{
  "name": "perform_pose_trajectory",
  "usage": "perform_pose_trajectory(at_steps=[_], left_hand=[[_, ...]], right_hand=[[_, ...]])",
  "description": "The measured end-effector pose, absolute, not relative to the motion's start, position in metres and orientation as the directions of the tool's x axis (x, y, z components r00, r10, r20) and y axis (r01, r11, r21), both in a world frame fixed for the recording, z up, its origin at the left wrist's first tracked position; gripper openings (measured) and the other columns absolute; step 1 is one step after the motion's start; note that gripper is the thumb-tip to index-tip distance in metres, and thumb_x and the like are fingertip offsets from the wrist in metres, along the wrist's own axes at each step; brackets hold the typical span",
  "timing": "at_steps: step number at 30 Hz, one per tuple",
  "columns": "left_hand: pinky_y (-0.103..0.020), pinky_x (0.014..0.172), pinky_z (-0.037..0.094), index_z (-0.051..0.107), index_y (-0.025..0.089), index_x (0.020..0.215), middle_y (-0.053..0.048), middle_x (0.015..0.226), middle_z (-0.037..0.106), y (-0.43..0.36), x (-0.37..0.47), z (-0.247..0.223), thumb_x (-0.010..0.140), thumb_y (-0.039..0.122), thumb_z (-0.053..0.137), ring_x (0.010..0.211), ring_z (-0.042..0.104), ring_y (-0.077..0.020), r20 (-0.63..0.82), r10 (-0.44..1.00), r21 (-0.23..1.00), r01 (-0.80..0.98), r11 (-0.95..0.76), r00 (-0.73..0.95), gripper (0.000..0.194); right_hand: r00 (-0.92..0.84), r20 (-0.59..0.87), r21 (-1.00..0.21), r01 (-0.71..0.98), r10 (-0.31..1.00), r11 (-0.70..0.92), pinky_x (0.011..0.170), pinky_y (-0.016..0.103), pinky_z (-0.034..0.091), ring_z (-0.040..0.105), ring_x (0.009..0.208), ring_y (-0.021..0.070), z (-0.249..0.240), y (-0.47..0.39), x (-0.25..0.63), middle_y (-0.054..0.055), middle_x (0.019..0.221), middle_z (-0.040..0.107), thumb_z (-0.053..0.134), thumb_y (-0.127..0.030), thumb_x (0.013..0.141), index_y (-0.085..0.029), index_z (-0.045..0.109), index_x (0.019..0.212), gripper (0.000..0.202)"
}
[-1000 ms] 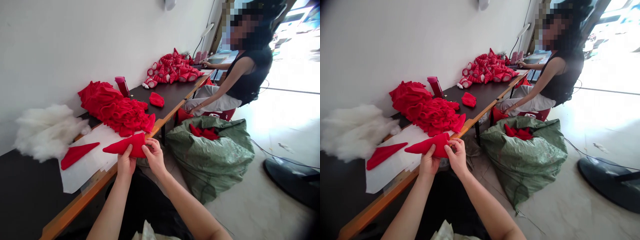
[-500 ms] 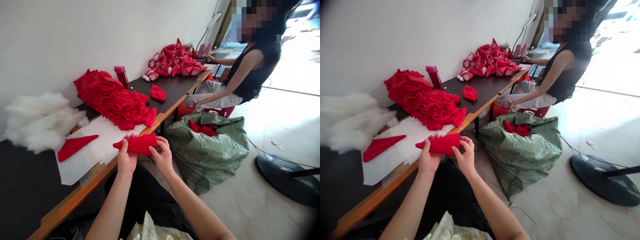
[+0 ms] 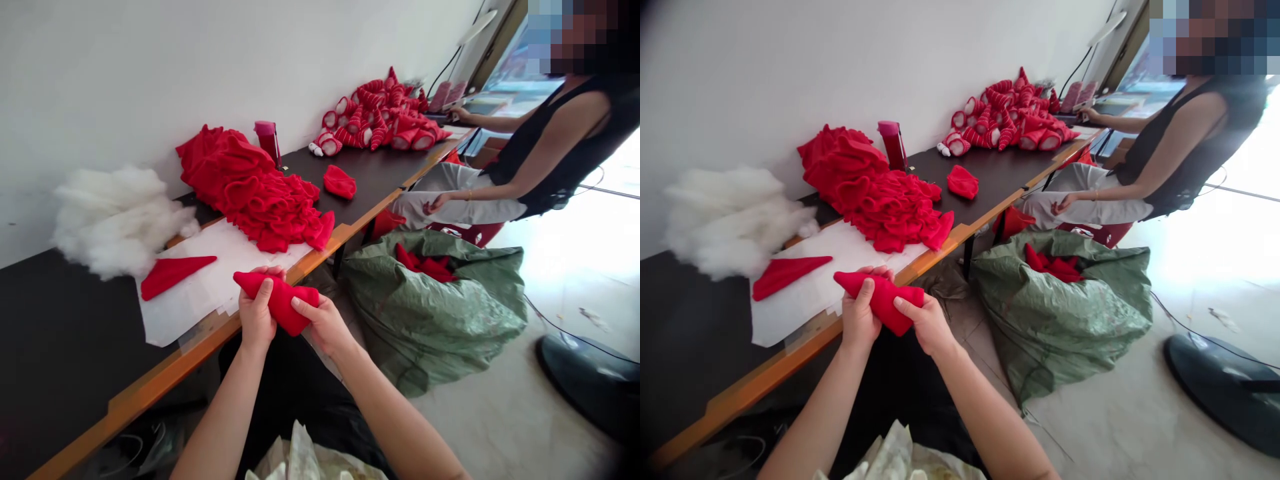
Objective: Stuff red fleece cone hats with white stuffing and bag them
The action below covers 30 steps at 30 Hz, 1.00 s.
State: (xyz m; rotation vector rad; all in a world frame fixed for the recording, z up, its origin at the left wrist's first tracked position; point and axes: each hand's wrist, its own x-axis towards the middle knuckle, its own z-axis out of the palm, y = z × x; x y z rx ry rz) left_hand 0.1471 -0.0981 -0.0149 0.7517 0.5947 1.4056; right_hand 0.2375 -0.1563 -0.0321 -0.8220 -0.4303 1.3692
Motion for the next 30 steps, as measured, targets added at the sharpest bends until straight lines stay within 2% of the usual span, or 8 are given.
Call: perform_pose_trajectory(at_steps=[4, 10, 13, 17, 19, 21, 26, 30], left_hand=[[-0.044, 0.097, 0.052, 0.065, 0.019, 0.097, -0.006, 0.093, 0.073, -0.097, 0.144, -0.014, 0.062, 0.030, 0.090, 0.089, 0.071, -0.0241, 0.053, 0.990, 0.756, -0.653, 0.048, 0.134, 0.044], [-0.042, 0.098, 0.053, 0.066, 0.020, 0.103, -0.007, 0.100, 0.072, -0.104, 0.135, -0.005, 0.064, 0.032, 0.089, 0.094, 0.071, -0.0260, 0.089, 0.980, 0.745, -0.665, 0.052, 0.176, 0.047], [-0.042, 0.096, 0.053, 0.066, 0.021, 0.104, -0.008, 0.105, 0.071, -0.107, 0.132, -0.005, 0.062, 0.025, 0.090, 0.098, 0.070, -0.0271, 0.094, 0.973, 0.758, -0.649, 0.067, 0.210, 0.049], [-0.041, 0.094, 0.055, 0.065, 0.022, 0.102, -0.006, 0.104, 0.072, -0.103, 0.130, -0.011, 0.064, 0.019, 0.088, 0.098, 0.070, -0.0260, 0.053, 0.979, 0.765, -0.638, 0.088, 0.199, 0.045], [-0.041, 0.094, 0.055, 0.065, 0.022, 0.101, -0.005, 0.101, 0.073, -0.100, 0.130, -0.013, 0.064, 0.019, 0.088, 0.095, 0.071, -0.0247, 0.012, 0.989, 0.747, -0.658, 0.089, 0.148, 0.044], [-0.042, 0.094, 0.055, 0.064, 0.021, 0.100, -0.005, 0.099, 0.073, -0.098, 0.129, -0.013, 0.063, 0.019, 0.089, 0.094, 0.071, -0.0248, -0.013, 0.993, 0.731, -0.677, 0.088, 0.116, 0.045], [-0.046, 0.100, 0.051, 0.064, 0.020, 0.102, -0.006, 0.101, 0.072, -0.100, 0.124, -0.006, 0.062, 0.024, 0.089, 0.096, 0.071, -0.0267, -0.021, 0.993, 0.702, -0.705, 0.096, 0.114, 0.047], [-0.048, 0.101, 0.050, 0.063, 0.021, 0.106, -0.008, 0.107, 0.071, -0.105, 0.116, 0.002, 0.064, 0.022, 0.088, 0.099, 0.070, -0.0289, -0.021, 0.988, 0.724, -0.679, 0.120, 0.152, 0.049]], right_hand=[[0.148, -0.065, -0.775, -0.631, 0.987, 0.043, 0.090, 0.037, 0.053, 0.068, 0.086, 0.0202, -0.038, -0.160, 0.229, 0.003, 0.090, 0.073, 0.084, -0.044, 0.069, -0.018, 0.074, 0.094, 0.037], [-0.034, 0.225, -0.943, -0.257, 0.974, 0.209, 0.100, 0.042, 0.049, 0.062, 0.110, 0.0248, -0.029, -0.161, 0.226, 0.004, 0.116, 0.068, 0.069, -0.042, 0.084, -0.023, 0.067, 0.118, 0.039], [0.062, 0.248, -0.956, -0.147, 0.967, 0.255, 0.104, 0.045, 0.046, 0.058, 0.119, 0.0281, -0.026, -0.157, 0.226, 0.007, 0.123, 0.064, 0.069, -0.044, 0.084, -0.022, 0.063, 0.123, 0.045], [0.235, 0.149, -0.952, -0.227, 0.960, 0.204, 0.094, 0.043, 0.053, 0.062, 0.106, 0.0264, -0.026, -0.156, 0.227, 0.007, 0.111, 0.067, 0.071, -0.044, 0.082, -0.021, 0.067, 0.113, 0.039], [0.337, 0.198, -0.949, -0.168, 0.920, 0.266, 0.088, 0.038, 0.055, 0.063, 0.099, 0.0242, -0.025, -0.159, 0.230, 0.006, 0.106, 0.066, 0.072, -0.040, 0.082, -0.022, 0.072, 0.104, 0.028], [0.349, 0.287, -0.941, -0.071, 0.892, 0.331, 0.089, 0.038, 0.053, 0.062, 0.099, 0.0239, -0.024, -0.162, 0.233, 0.006, 0.108, 0.065, 0.071, -0.037, 0.083, -0.023, 0.074, 0.099, 0.021], [-0.022, 0.332, -0.943, -0.028, 0.943, 0.331, 0.096, 0.043, 0.050, 0.064, 0.101, 0.0249, -0.022, -0.165, 0.233, 0.004, 0.104, 0.071, 0.055, -0.037, 0.094, -0.024, 0.070, 0.114, 0.028], [-0.184, 0.518, -0.793, 0.261, 0.835, 0.550, 0.105, 0.049, 0.044, 0.059, 0.116, 0.0295, -0.024, -0.162, 0.226, 0.009, 0.121, 0.066, 0.054, -0.037, 0.095, -0.022, 0.066, 0.119, 0.031]])
